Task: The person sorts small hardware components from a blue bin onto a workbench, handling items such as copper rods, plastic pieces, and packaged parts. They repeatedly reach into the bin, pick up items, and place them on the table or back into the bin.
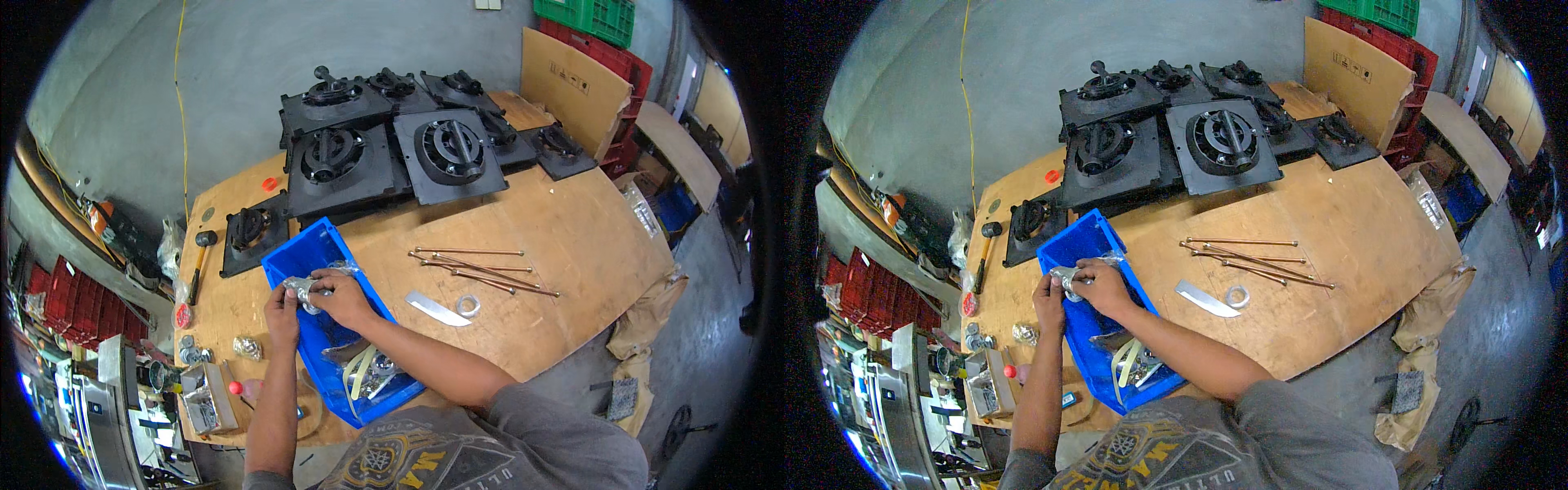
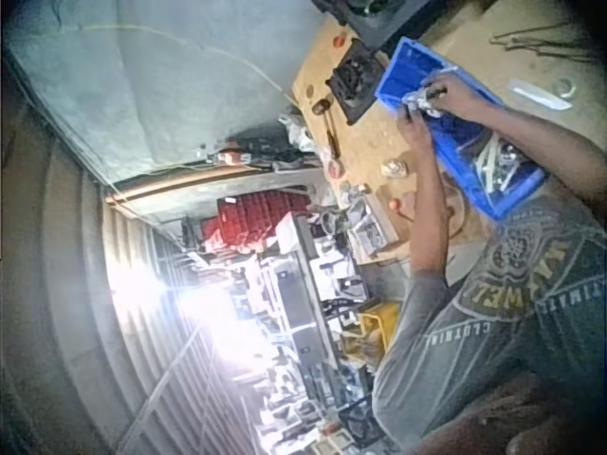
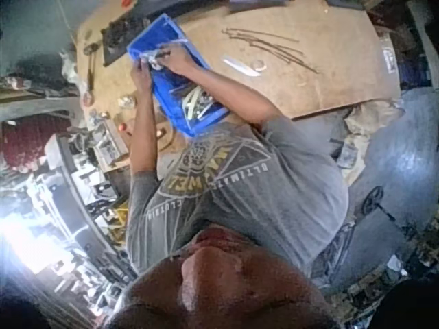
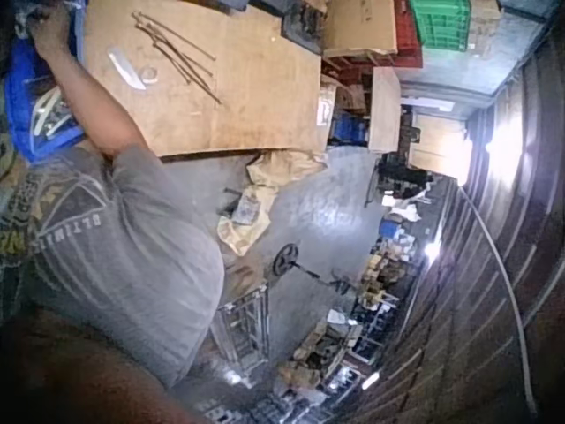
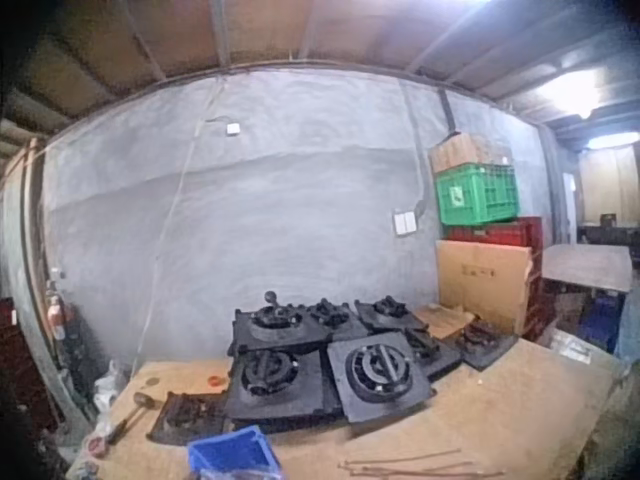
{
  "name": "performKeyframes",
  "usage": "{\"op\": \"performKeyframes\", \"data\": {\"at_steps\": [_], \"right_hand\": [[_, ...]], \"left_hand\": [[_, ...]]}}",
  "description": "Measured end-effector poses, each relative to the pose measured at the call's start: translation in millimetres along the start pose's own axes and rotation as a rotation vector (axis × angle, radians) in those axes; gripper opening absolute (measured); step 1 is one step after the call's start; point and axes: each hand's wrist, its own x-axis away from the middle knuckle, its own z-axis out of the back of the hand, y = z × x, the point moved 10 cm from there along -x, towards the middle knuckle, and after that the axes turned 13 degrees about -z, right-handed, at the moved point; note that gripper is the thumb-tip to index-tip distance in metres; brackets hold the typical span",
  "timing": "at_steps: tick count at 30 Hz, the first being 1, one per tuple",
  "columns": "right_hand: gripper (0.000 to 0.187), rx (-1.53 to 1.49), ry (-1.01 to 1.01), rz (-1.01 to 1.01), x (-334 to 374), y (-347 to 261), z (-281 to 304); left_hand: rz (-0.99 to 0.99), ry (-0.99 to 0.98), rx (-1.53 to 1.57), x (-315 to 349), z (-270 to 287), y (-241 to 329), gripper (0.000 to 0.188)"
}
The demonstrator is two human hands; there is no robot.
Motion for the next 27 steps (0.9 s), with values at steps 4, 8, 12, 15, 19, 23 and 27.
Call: {"op": "performKeyframes", "data": {"at_steps": [4,8,12,15,19,23,27], "right_hand": [[0.017,0.017,0.034,0.036,0,0,5],[0.014,0.061,0.087,0.076,2,-9,11],[0.014,0.032,0.113,0.111,5,-8,15],[0.014,0.054,0.108,0.077,8,-5,23],[0.017,0.334,-0.009,0.002,24,-10,23],[0.019,0.681,-0.083,-0.019,30,12,13],[0.018,0.453,0.042,0.187,35,-19,40]], "left_hand": [[0.001,0.046,0.048,0,1,-9,0.036],[0.036,0.060,0.062,-1,2,-6,0.041],[0.021,0.143,0.074,0,9,-11,0.039],[-0.009,0.172,0.045,-1,14,-19,0.038],[-0.005,0.236,0.052,3,22,-20,0.037],[-0.031,0.212,-0.070,-2,17,-17,0.037],[-0.005,0.201,-0.110,0,16,-13,0.036]]}}
